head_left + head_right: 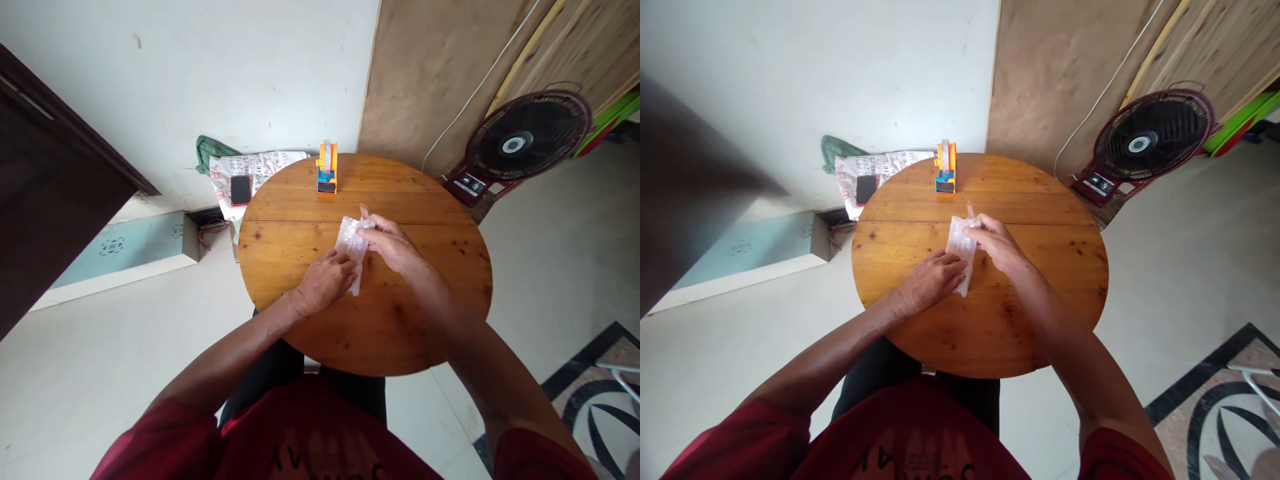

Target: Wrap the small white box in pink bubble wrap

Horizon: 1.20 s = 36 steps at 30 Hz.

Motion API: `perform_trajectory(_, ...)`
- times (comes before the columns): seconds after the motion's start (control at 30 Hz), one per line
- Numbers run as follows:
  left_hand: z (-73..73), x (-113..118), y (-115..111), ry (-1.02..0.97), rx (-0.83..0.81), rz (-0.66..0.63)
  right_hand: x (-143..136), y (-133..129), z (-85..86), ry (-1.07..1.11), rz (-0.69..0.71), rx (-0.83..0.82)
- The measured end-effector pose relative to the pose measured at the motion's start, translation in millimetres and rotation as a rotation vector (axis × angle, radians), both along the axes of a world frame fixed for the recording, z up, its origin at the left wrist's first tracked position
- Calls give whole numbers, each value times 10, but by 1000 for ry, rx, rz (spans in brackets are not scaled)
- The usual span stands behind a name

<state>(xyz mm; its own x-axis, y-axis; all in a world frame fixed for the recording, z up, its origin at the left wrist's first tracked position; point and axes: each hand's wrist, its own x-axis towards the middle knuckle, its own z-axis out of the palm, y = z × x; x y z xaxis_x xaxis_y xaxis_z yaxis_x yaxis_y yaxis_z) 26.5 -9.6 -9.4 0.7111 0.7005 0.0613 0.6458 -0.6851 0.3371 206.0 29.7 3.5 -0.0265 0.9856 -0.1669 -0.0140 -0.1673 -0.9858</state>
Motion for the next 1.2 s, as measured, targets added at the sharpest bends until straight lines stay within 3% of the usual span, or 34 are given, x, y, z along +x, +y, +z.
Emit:
perform_trajectory(0.2,-198,-34,9,-187,18,30,31,-133,19,78,70,6)
perform_trajectory(0.37,-324,-32,-38,-280,34,137,14,-180,48,72,99,49)
perform_trajectory(0.7,-358,23,-86,-318,1,353,-199,-37,77,-364,-95,138)
perform_trajectory(0.87,-412,34,-93,-446,-133,444,-111,-147,108,-397,-1,230)
perform_trajectory(1.0,-449,57,-102,-538,-255,529,-26,-236,97,-290,72,226)
perform_trajectory(1.2,-461,66,-101,-598,-272,586,9,-309,48,-282,113,287)
